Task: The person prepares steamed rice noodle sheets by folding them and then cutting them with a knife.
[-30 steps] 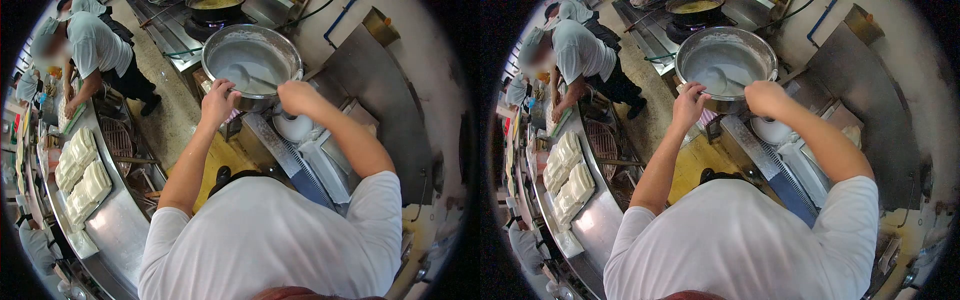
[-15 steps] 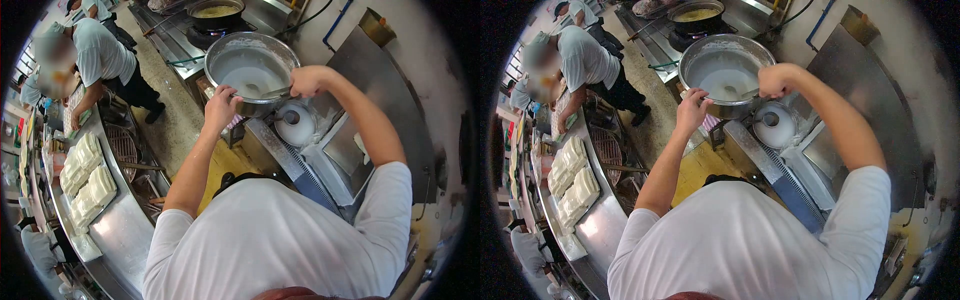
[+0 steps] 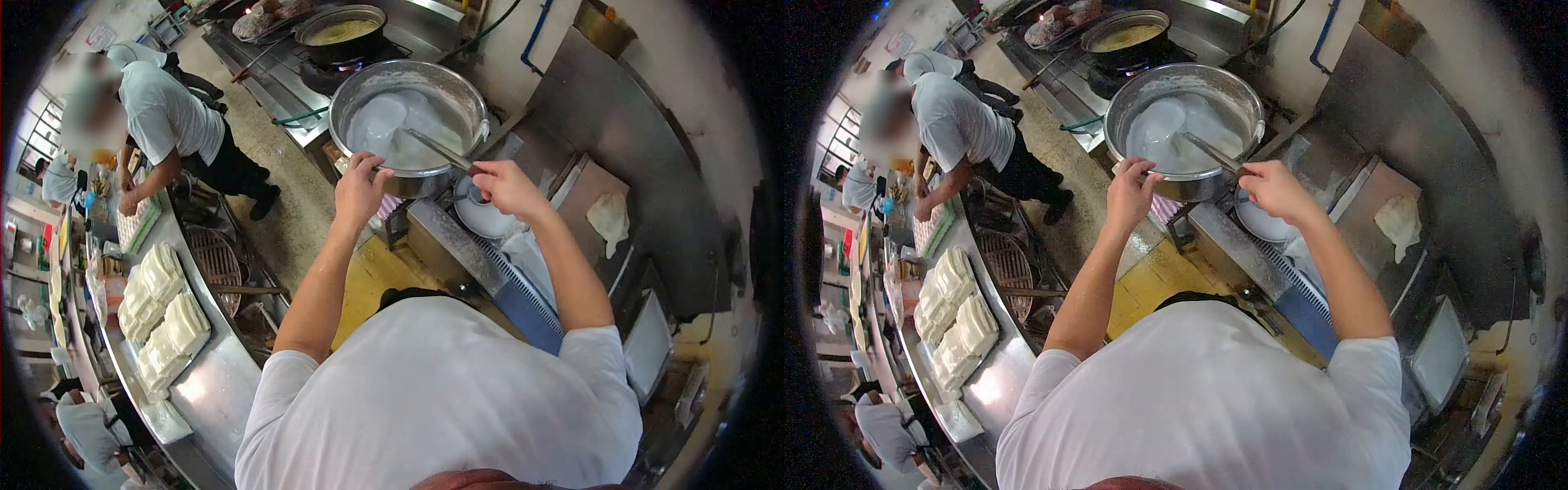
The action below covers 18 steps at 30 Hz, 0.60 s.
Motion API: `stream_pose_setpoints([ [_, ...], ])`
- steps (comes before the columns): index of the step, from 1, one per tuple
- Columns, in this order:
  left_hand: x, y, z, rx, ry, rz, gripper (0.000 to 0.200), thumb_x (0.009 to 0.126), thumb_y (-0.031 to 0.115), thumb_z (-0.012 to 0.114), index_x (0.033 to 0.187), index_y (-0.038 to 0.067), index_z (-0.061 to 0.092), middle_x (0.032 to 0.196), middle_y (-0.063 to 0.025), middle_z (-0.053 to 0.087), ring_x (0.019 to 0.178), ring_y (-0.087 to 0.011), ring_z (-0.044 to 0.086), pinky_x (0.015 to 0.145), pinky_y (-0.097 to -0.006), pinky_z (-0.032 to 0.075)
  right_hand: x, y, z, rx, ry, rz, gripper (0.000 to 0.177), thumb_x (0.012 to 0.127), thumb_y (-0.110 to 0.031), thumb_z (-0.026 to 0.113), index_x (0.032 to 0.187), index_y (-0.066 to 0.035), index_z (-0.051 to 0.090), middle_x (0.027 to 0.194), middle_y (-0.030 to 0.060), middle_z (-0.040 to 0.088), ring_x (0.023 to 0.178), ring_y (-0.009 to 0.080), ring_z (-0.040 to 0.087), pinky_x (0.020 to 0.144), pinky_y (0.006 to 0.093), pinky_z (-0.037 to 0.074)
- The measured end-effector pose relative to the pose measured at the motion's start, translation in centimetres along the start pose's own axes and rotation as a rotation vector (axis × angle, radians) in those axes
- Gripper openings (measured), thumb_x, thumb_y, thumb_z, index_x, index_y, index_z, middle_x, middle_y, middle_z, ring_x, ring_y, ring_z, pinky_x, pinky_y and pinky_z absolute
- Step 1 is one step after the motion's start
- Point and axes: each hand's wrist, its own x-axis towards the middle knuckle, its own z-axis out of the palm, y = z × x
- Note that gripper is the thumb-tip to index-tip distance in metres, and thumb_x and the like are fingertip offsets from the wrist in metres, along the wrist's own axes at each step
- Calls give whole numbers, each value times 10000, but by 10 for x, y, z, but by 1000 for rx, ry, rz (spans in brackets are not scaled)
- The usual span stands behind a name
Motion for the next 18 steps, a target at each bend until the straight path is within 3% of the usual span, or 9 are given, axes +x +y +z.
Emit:
stream_pose_setpoints([
  [1, 0, 2, -2, 3, -8, 6, 319, 885, 321, 716, 1084, 71, 704, 1188, -73, 632, 945, -307, 675, 807, -403, 529, -5, 8, 1, -37, 34, -78, 271, 938, -123, 581, 1168, -3, 662, 673, -19, 513, 525, 57, 416, 451, 262, 319],
  [2, 1, 4, -3, -21, -20, -9, 309, 886, 302, 716, 1082, 63, 704, 1183, -89, 638, 967, -322, 669, 820, -406, 527, -9, 19, 4, -28, 39, -77, 271, 938, -123, 581, 1168, -3, 662, 673, -19, 513, 525, 57, 416, 451, 262, 319],
  [4, 1, 4, -4, -43, -41, -16, 299, 888, 283, 717, 1081, 54, 705, 1177, -105, 643, 989, -338, 663, 833, -408, 525, -16, 41, 11, -70, 163, -214, 426, 929, -164, 611, 1317, 11, 594, 720, 46, 594, 638, 109, 508, 595, 299, 435],
  [5, 1, 2, -3, -32, -22, 5, 296, 887, 278, 718, 1077, 51, 704, 1174, -106, 643, 987, -337, 664, 829, -408, 526, -23, 45, 17, -62, 171, -211, 426, 929, -164, 611, 1317, 11, 594, 720, 46, 594, 638, 109, 508, 595, 299, 435],
  [7, 0, 0, -2, -23, -14, 35, 292, 887, 273, 719, 1074, 48, 704, 1171, -106, 644, 986, -336, 664, 825, -407, 526, -40, 48, 29, -123, 319, -213, 448, 937, -177, 619, 1342, 8, 567, 813, 143, 674, 725, 219, 635, 679, 346, 496],
  [8, 0, -1, -1, -21, -6, 36, 283, 887, 263, 720, 1072, 49, 704, 1169, -105, 643, 979, -333, 665, 819, -404, 527, -44, 54, 34, -117, 329, -208, 448, 937, -177, 619, 1342, 8, 567, 813, 143, 674, 725, 219, 635, 679, 346, 496],
  [10, 1, -1, -1, -25, -8, 45, 275, 887, 254, 721, 1069, 49, 704, 1167, -104, 643, 971, -330, 665, 813, -401, 529, -48, 68, 44, -304, 447, -276, 455, 943, -188, 620, 1366, -32, 552, 954, 235, 697, 868, 383, 681, 772, 424, 518],
  [13, 1, -4, -1, -28, -18, 44, 267, 887, 245, 724, 1070, 52, 703, 1160, -105, 643, 929, -319, 670, 793, -397, 532, -52, 74, 58, -400, 530, -257, 492, 941, -190, 619, 1407, -74, 511, 1075, 265, 672, 985, 455, 638, 832, 488, 509],
  [18, 2, -12, 2, -74, -3, 79, 285, 882, 285, 730, 1058, 65, 687, 1165, -97, 639, 936, -349, 666, 786, -428, 530, -51, 54, 61, -592, 598, -205, 471, 943, -181, 608, 1396, -100, 510, 1098, 233, 670, 987, 436, 643, 828, 513, 510],
])
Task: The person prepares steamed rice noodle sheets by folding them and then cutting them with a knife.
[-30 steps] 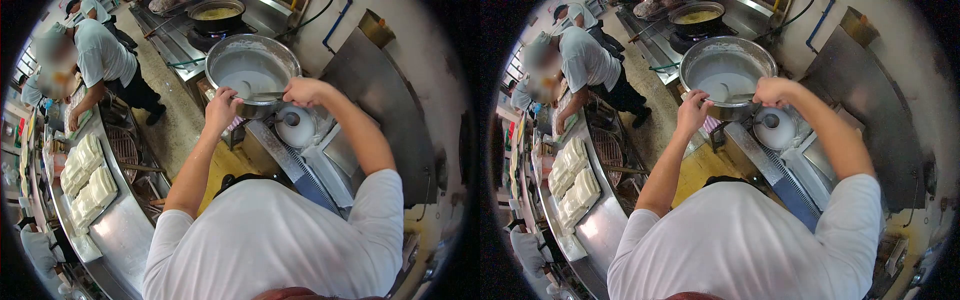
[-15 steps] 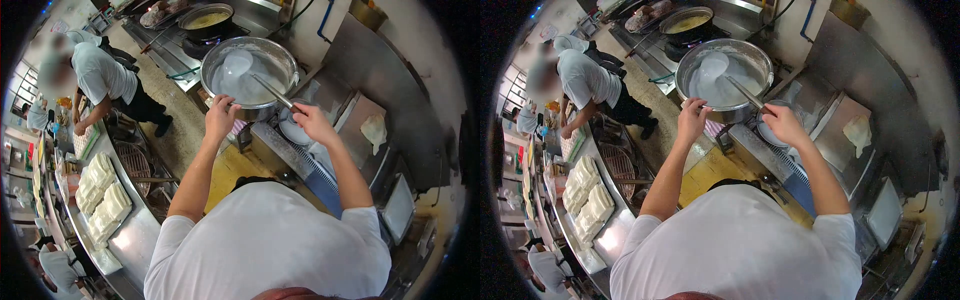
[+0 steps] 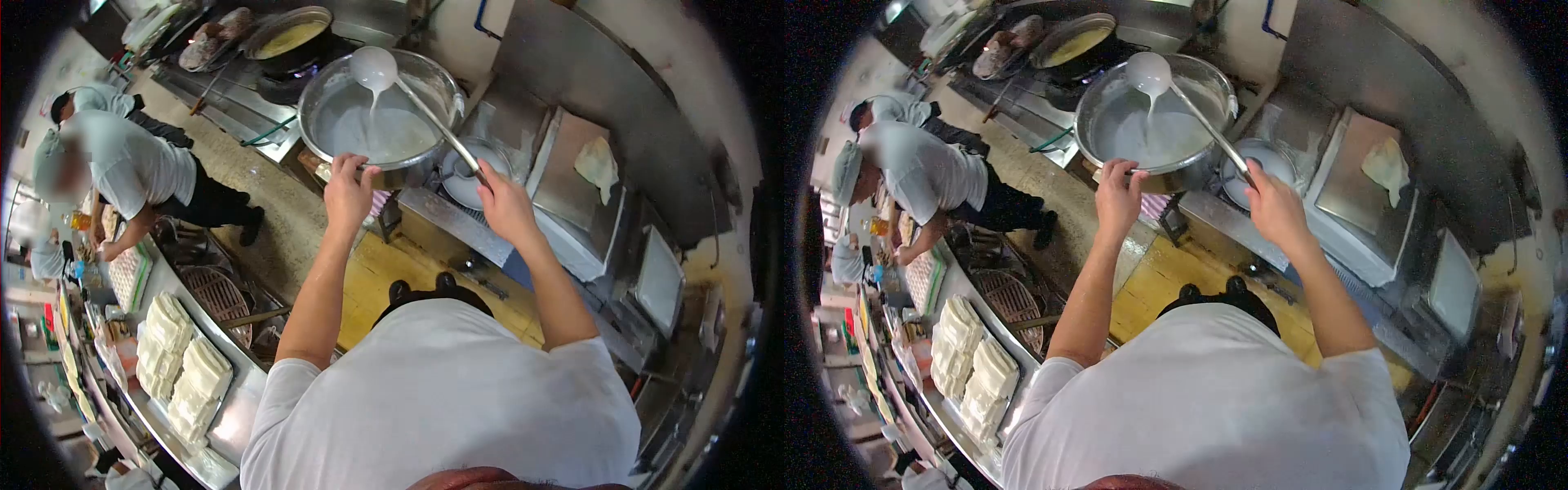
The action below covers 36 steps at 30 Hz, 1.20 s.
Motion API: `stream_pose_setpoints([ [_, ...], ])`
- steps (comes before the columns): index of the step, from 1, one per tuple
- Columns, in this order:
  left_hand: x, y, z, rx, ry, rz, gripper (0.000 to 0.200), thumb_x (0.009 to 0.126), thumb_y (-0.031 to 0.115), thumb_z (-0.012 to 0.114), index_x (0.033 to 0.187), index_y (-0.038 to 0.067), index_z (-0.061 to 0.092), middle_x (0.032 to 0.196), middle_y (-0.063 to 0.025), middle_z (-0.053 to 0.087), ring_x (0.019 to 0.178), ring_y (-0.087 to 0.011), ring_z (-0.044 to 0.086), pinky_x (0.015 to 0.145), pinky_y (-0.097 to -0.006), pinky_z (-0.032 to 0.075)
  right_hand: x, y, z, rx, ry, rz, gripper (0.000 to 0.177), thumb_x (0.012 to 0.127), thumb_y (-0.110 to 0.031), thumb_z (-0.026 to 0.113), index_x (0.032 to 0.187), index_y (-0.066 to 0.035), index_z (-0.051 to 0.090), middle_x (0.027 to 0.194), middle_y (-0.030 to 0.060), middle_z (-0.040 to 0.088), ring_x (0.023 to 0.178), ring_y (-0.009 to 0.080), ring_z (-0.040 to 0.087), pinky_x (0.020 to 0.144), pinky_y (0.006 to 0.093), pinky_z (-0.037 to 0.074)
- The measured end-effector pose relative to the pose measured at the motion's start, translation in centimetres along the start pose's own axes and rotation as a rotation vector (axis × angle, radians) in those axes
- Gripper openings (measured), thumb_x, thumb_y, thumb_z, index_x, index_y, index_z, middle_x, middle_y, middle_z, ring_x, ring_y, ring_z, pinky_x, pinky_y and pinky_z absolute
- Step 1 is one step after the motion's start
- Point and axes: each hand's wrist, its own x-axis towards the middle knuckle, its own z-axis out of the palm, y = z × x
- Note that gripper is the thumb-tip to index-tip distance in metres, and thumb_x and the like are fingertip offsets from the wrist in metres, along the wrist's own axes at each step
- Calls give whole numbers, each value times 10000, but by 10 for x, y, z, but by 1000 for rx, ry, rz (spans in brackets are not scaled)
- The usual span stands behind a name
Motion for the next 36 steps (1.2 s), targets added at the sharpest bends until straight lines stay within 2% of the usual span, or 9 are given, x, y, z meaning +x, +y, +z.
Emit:
stream_pose_setpoints([
  [6, 0, -4, 2, -46, 45, 65, 269, 881, 276, 733, 1042, 66, 686, 1146, -96, 641, 911, -340, 669, 775, -412, 531, 50, -30, -14, -141, -25, -51, 351, 945, -178, 591, 1277, -62, 594, 1000, 231, 684, 963, 436, 657, 819, 529, 517],
  [12, 0, -7, 4, -30, 27, 51, 264, 882, 272, 727, 1040, 62, 701, 1139, -101, 647, 968, -317, 664, 802, -395, 533, 115, -41, -5, -248, -372, -138, 237, 882, -145, 612, 1053, -16, 714, 998, 249, 703, 965, 415, 678, 865, 499, 532],
  [16, 0, -2, 0, 2, 0, 62, 277, 892, 282, 721, 1058, 60, 701, 1126, -102, 646, 971, -315, 662, 822, -390, 527, 120, -42, -12, -3, -368, -44, 253, 873, -174, 639, 1042, -9, 727, 1006, 243, 710, 955, 381, 694, 864, 468, 539],
  [21, -4, -13, 14, 7, 50, 108, 344, 921, 252, 706, 1165, 12, 679, 1230, -148, 618, 1054, -319, 644, 861, -385, 531, 87, 1, -7, 371, 49, -143, 485, 843, -232, 689, 1241, 38, 624, 984, 218, 724, 943, 346, 705, 860, 429, 540],
  [22, -11, -1, 13, -74, 43, 83, 366, 931, 213, 704, 1204, -26, 653, 1298, -161, 585, 1111, -300, 629, 866, -367, 537, 76, 12, -20, 404, -47, -41, 549, 835, -238, 718, 1298, 29, 594, 1018, 207, 721, 954, 331, 702, 880, 412, 535],
  [27, -83, 38, 38, -220, 28, 57, 231, 942, 81, 674, 1149, -18, 653, 1216, -93, 591, 701, -80, 484, 611, -236, 428, -4, 171, -57, 581, 44, 272, 524, 831, -253, 732, 1271, 12, 625, 1065, 182, 728, 982, 284, 707, 878, 389, 542],
  [29, -123, 47, 64, -229, -67, -38, 181, 956, 76, 654, 1117, -6, 658, 1088, -68, 615, 683, -79, 477, 589, -239, 418, -51, 260, -87, 375, 139, 394, 469, 834, -249, 717, 1234, -9, 661, 1081, 177, 730, 986, 264, 707, 875, 376, 544],
  [32, -180, 43, 110, -483, -255, -170, 154, 963, 67, 639, 1100, -1, 657, 952, -53, 622, 674, -89, 504, 593, -245, 436, -137, 393, -129, 83, 279, 646, 384, 824, -269, 676, 1092, 4, 717, 1128, 228, 698, 1069, 378, 670, 949, 423, 523],
  [36, -216, 89, 157, -387, -495, -283, 120, 972, 68, 622, 1050, -11, 669, 879, -59, 646, 714, -110, 593, 634, -257, 485, -275, 570, -170, -320, 187, 788, 304, 834, -247, 636, 991, 0, 721, 1038, 223, 707, 988, 404, 676, 914, 466, 528],
])
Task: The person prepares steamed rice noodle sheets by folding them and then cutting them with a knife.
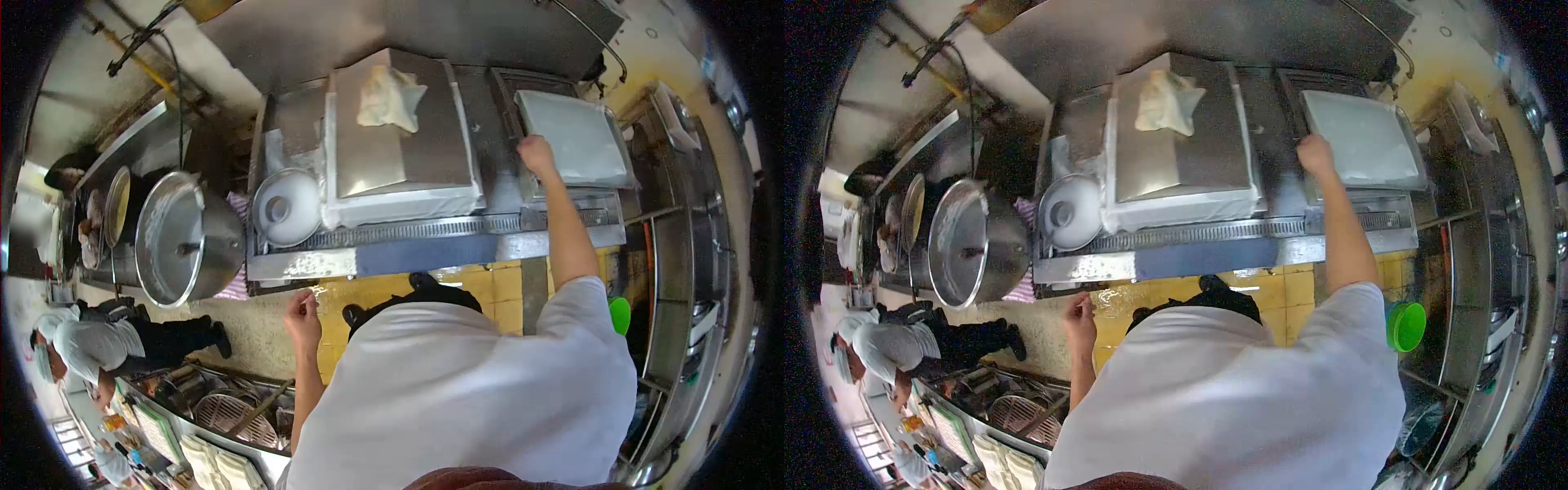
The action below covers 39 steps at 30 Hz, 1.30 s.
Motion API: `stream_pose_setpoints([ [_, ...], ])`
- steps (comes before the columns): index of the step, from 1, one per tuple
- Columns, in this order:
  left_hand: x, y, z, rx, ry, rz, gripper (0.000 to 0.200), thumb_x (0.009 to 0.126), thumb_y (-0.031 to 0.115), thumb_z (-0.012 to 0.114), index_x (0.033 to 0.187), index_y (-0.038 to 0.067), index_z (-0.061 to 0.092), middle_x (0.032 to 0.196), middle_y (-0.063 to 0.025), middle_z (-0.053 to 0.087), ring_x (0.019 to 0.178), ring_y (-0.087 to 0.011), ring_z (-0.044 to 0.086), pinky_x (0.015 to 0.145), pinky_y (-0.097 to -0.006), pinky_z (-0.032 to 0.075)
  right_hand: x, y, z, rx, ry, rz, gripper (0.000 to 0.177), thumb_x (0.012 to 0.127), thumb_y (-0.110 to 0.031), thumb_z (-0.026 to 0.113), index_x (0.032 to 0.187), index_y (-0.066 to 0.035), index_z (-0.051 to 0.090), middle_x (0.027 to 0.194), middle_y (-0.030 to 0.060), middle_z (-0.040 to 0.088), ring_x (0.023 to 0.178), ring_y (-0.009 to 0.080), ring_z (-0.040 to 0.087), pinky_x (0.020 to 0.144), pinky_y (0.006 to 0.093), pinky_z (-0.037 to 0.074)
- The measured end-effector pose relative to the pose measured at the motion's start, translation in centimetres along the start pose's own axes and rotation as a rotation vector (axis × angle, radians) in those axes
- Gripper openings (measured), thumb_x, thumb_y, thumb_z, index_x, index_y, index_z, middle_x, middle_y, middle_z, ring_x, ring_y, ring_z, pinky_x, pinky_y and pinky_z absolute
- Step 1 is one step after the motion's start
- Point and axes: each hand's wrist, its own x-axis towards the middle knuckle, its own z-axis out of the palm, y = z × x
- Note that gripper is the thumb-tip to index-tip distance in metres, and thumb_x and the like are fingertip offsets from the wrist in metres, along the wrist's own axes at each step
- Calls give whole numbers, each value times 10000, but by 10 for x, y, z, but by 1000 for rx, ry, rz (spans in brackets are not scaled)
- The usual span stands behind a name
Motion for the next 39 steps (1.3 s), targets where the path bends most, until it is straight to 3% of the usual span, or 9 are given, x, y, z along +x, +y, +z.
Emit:
stream_pose_setpoints([
  [5, 12, 50, 78, 108, -156, -38, 160, 966, 91, 642, 1074, -18, 687, 886, -81, 698, 752, -127, 647, 685, -268, 521, -13, 109, 35, -86, 58, 181, 228, 832, -198, 600, 777, -5, 707, 916, 223, 707, 882, 429, 674, 791, 502, 545],
  [7, 17, 69, 106, 108, -159, -36, 182, 966, 106, 653, 1098, -16, 682, 915, -84, 703, 762, -127, 648, 689, -270, 521, 13, 143, 46, -500, -336, -544, 225, 829, -172, 617, 704, 4, 681, 765, 207, 685, 787, 351, 692, 680, 441, 552],
  [8, 18, 78, 116, 109, -183, -53, 192, 966, 115, 658, 1107, -15, 680, 927, -82, 704, 766, -125, 647, 690, -271, 522, 24, 158, 35, -497, -341, -546, 225, 829, -172, 617, 704, 4, 681, 765, 207, 685, 787, 351, 692, 680, 441, 552],
  [10, 20, 86, 131, 156, -223, -66, 207, 965, 130, 669, 1121, -7, 678, 956, -80, 706, 772, -122, 645, 691, -272, 523, 40, 157, -32, 619, -450, 273, 170, 881, -196, 607, 857, -58, 705, 767, 70, 672, 708, 196, 653, 657, 329, 536],
  [15, 16, 87, 144, 217, -269, -22, 204, 988, 138, 637, 1149, 18, 672, 900, -64, 699, 789, -126, 657, 674, -273, 512, 116, 261, -96, 1631, 162, 287, 244, 857, -63, 626, 1089, 13, 623, 898, 92, 654, 774, 216, 638, 709, 341, 542],
  [20, -3, 91, 140, 262, -189, -66, 197, 964, 115, 656, 1111, -13, 685, 923, -95, 696, 722, -127, 632, 661, -270, 513, 193, 316, -111, 1745, 77, 217, 193, 897, -36, 645, 1088, -14, 630, 844, 50, 610, 703, 200, 581, 714, 348, 518],
  [23, -15, 87, 138, 242, -164, -157, 198, 962, 122, 658, 1105, -12, 691, 913, -94, 695, 708, -126, 629, 646, -268, 506, 185, 231, -126, 1474, 198, 517, 155, 926, -91, 646, 1072, -38, 636, 828, 27, 598, 650, 161, 541, 701, 344, 507],
  [33, -28, 111, 128, 223, -83, -213, 220, 980, 143, 645, 1137, -6, 684, 884, -86, 700, 792, -123, 643, 709, -278, 518, 160, -177, -31, 1168, -660, -15, 383, 927, -291, 684, 1177, -9, 617, 1006, 103, 658, 784, 217, 683, 602, 366, 608],
  [39, -77, 73, 87, 247, 132, -262, 217, 978, 142, 645, 1141, 3, 684, 869, -91, 701, 792, -133, 648, 720, -290, 523, 149, -315, 10, 419, -677, -31, 617, 874, -539, 669, 1112, 31, 668, 999, 206, 695, 866, 238, 714, 629, 370, 585],
])
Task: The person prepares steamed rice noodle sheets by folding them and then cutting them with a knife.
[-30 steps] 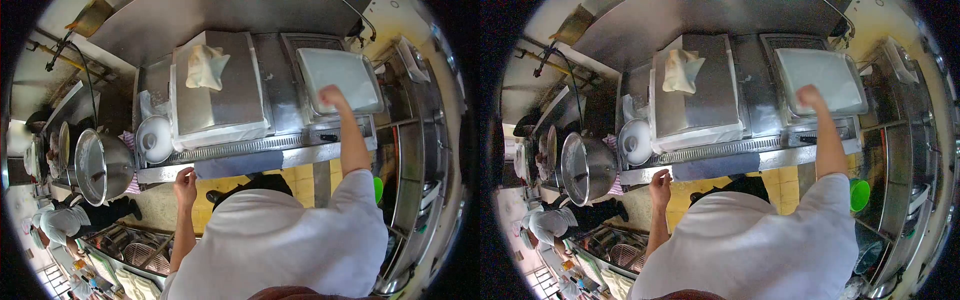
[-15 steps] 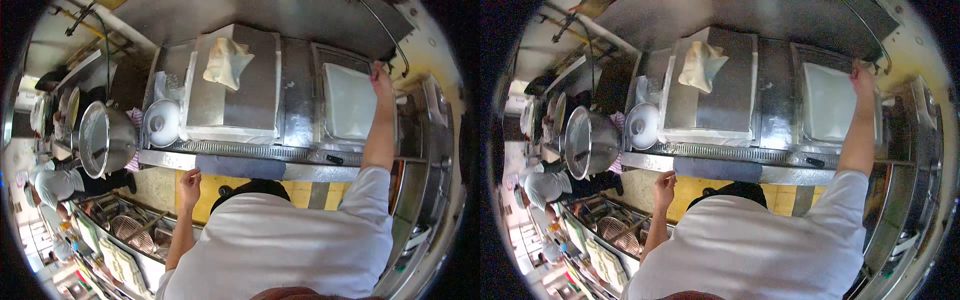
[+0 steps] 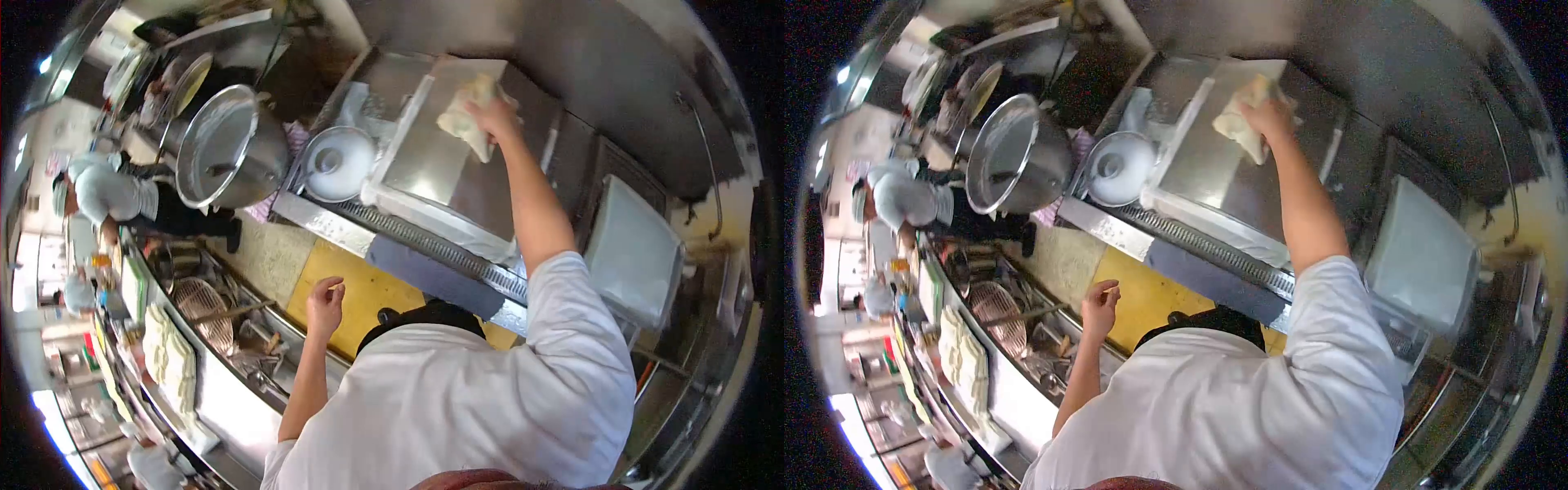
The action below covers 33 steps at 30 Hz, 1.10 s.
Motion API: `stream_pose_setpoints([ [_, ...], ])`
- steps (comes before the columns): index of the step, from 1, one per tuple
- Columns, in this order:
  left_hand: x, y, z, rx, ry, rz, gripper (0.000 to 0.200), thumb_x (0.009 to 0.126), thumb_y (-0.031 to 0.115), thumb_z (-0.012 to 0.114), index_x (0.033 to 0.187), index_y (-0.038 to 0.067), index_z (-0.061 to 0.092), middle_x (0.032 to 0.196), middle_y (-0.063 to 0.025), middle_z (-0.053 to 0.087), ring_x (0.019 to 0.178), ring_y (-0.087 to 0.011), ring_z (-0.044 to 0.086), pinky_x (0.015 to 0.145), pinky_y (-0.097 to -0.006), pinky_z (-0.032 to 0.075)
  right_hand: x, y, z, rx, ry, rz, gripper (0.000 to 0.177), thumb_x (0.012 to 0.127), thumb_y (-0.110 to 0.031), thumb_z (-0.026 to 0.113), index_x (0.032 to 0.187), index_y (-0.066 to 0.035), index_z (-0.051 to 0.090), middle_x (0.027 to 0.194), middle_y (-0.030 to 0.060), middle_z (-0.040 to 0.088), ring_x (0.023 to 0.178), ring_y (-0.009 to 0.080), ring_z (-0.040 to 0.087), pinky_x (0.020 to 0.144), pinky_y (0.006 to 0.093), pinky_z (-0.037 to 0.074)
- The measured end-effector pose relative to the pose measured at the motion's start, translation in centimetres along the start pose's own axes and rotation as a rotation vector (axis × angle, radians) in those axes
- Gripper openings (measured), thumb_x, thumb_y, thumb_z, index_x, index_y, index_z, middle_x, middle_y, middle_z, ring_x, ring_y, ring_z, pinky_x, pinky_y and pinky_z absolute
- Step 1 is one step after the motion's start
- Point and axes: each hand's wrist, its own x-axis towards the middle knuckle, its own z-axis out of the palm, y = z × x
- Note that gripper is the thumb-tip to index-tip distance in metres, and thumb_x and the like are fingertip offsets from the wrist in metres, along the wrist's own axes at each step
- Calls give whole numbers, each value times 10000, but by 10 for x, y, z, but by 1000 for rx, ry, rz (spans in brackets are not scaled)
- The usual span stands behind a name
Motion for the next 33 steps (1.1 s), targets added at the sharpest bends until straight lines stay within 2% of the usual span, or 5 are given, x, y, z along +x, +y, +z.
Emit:
stream_pose_setpoints([
  [2, -20, -17, -12, -11, 64, -74, 218, 977, 146, 646, 1143, 11, 685, 865, -91, 701, 787, -134, 648, 716, -291, 522, 10, 14, 17, -144, 425, -185, 627, 804, -490, 715, 1195, -2, 667, 1163, 226, 687, 1044, 317, 695, 853, 420, 566],
  [4, -41, -33, -20, -57, 144, -225, 214, 960, 147, 667, 1123, 12, 699, 866, -98, 709, 785, -149, 668, 705, -289, 528, -8, 1, 23, 29, 459, 19, 630, 752, -416, 719, 1260, -48, 657, 1250, 205, 665, 1178, 364, 633, 1008, 426, 491],
  [20, -67, -109, -87, -220, 361, -229, 244, 967, 194, 656, 1142, 32, 706, 822, -103, 711, 770, -158, 684, 697, -286, 535, -89, -33, 36, -55, 851, -150, 470, 778, -349, 668, 1091, 2, 680, 1118, 254, 680, 1070, 446, 640, 935, 492, 501],
  [31, -72, -133, -127, -325, 361, -99, 275, 980, 209, 646, 1157, 4, 693, 809, -69, 692, 737, -118, 623, 676, -272, 493, -307, -174, -37, 264, 1178, -1045, 433, 770, -361, 760, 930, 34, 686, 896, 241, 708, 826, 373, 691, 775, 442, 520],
  [33, -84, -138, -137, -372, 389, -96, 240, 973, 170, 653, 1135, -1, 693, 801, -65, 683, 747, -117, 623, 679, -270, 491, -323, -190, -37, 409, 1068, -1257, 337, 816, -291, 813, 955, -2, 708, 934, 106, 730, 837, 185, 654, 802, 338, 499],
])
